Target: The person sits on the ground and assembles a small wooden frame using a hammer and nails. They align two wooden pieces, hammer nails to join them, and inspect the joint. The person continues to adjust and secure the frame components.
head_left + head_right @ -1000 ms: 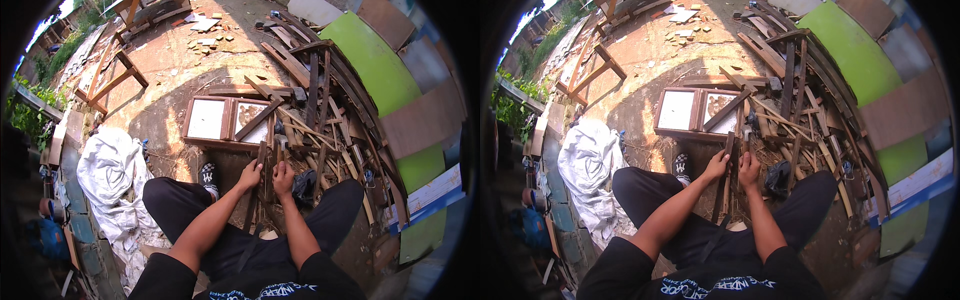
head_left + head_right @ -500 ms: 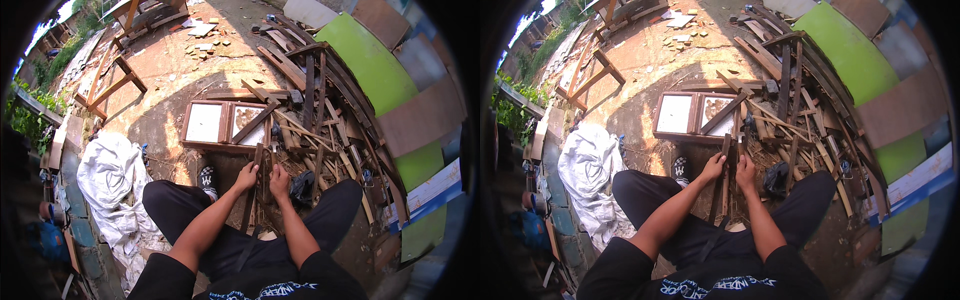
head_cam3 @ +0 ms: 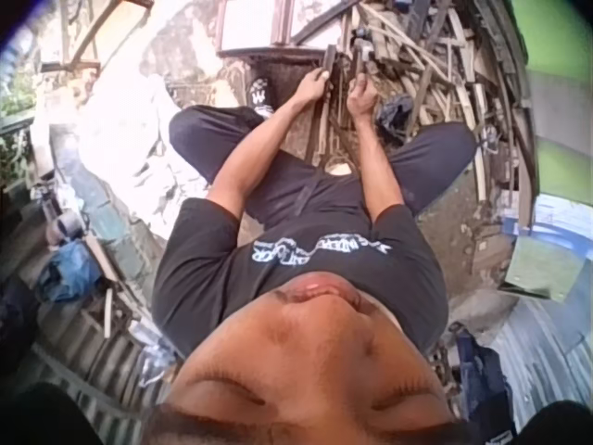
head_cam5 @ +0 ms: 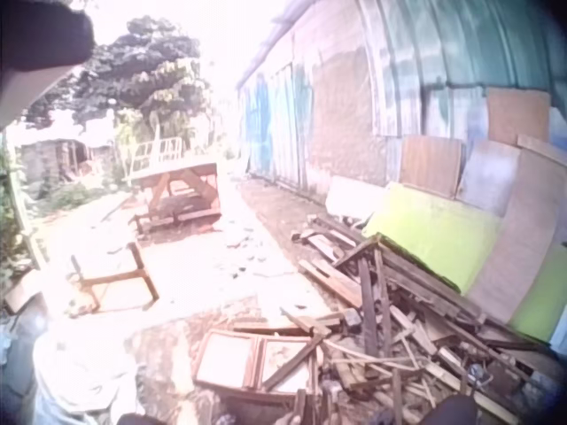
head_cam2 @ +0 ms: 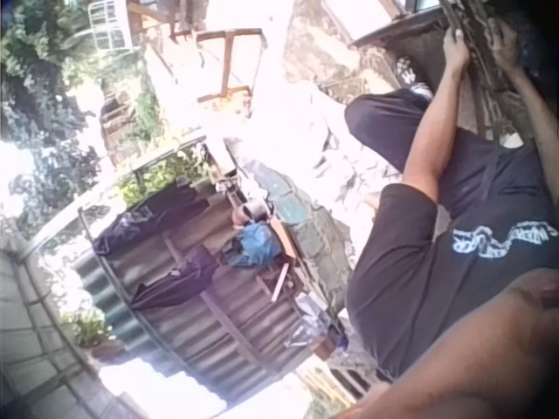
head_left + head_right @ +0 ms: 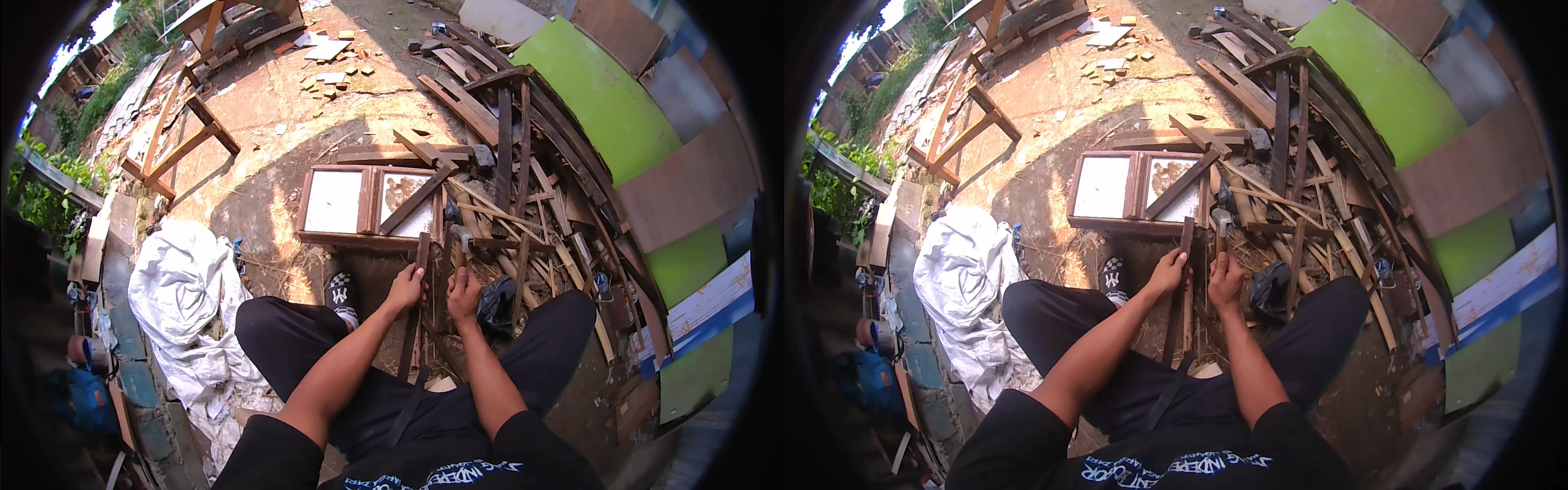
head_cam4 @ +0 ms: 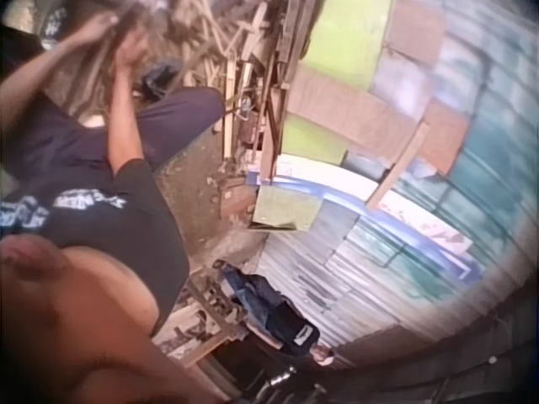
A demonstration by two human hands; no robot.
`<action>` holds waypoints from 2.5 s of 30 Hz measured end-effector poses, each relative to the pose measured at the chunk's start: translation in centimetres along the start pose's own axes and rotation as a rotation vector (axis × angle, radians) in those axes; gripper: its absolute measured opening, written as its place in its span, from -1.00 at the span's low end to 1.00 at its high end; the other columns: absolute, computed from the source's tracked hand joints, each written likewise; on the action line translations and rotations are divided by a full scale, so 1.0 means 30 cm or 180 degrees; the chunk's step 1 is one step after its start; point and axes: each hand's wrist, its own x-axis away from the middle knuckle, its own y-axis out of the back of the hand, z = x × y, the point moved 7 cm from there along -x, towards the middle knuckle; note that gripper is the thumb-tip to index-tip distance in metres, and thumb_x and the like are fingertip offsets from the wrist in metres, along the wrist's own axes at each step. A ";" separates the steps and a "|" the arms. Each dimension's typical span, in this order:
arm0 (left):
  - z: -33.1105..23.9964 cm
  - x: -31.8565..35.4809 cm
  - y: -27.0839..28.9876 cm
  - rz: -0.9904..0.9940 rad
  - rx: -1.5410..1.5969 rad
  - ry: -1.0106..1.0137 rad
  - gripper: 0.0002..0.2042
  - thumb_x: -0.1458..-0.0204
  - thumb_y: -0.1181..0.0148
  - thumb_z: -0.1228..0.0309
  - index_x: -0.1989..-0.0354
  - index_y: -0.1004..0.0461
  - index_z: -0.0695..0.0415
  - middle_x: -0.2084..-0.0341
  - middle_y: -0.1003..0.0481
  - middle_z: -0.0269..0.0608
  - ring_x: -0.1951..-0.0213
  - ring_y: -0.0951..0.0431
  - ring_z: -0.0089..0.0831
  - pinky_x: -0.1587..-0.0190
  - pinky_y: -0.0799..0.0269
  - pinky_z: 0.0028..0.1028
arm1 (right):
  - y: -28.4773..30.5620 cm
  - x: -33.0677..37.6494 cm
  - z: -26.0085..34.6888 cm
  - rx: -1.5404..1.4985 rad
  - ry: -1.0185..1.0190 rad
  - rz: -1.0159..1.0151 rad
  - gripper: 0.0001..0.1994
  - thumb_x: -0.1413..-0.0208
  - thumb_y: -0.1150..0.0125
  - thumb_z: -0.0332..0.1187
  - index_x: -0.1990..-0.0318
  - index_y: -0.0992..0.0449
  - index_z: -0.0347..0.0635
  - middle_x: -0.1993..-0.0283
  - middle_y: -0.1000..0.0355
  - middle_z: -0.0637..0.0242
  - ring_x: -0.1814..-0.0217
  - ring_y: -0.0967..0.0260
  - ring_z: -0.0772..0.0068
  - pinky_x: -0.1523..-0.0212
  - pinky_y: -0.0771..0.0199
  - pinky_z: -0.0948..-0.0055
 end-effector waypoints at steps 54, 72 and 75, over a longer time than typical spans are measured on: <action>0.034 -0.039 0.046 -0.0339 -0.0360 -0.0232 -0.46 -0.43 0.25 -0.04 0.19 -0.50 0.20 0.61 -0.40 -0.30 0.59 -0.41 -0.46 0.52 -0.36 -0.38 | -0.090 0.015 -0.061 0.0544 -0.0141 0.0229 -0.59 -0.47 0.10 -0.09 0.10 -0.54 -0.27 0.60 -0.36 0.15 0.53 -0.43 0.19 0.43 -0.37 0.20; 0.049 -0.057 0.041 -0.0401 -0.0615 -0.0241 -0.48 -0.43 0.20 -0.05 0.18 -0.49 0.20 0.48 -0.44 -0.28 0.49 -0.41 -0.52 0.37 -0.37 -0.42 | -0.061 0.006 -0.007 0.0332 -0.0202 0.0249 -0.56 -0.47 0.09 -0.06 0.01 -0.54 -0.29 0.59 -0.34 0.25 0.54 -0.36 0.38 0.42 -0.37 0.29; 0.063 -0.063 0.048 -0.0302 -0.0499 -0.0179 -0.47 -0.43 0.21 -0.05 0.16 -0.50 0.20 0.50 -0.42 -0.31 0.50 -0.41 -0.52 0.38 -0.37 -0.43 | -0.068 0.000 0.039 0.0252 -0.0098 0.0187 -0.53 -0.48 0.11 -0.04 0.01 -0.55 -0.32 0.59 -0.35 0.27 0.53 -0.36 0.40 0.42 -0.37 0.32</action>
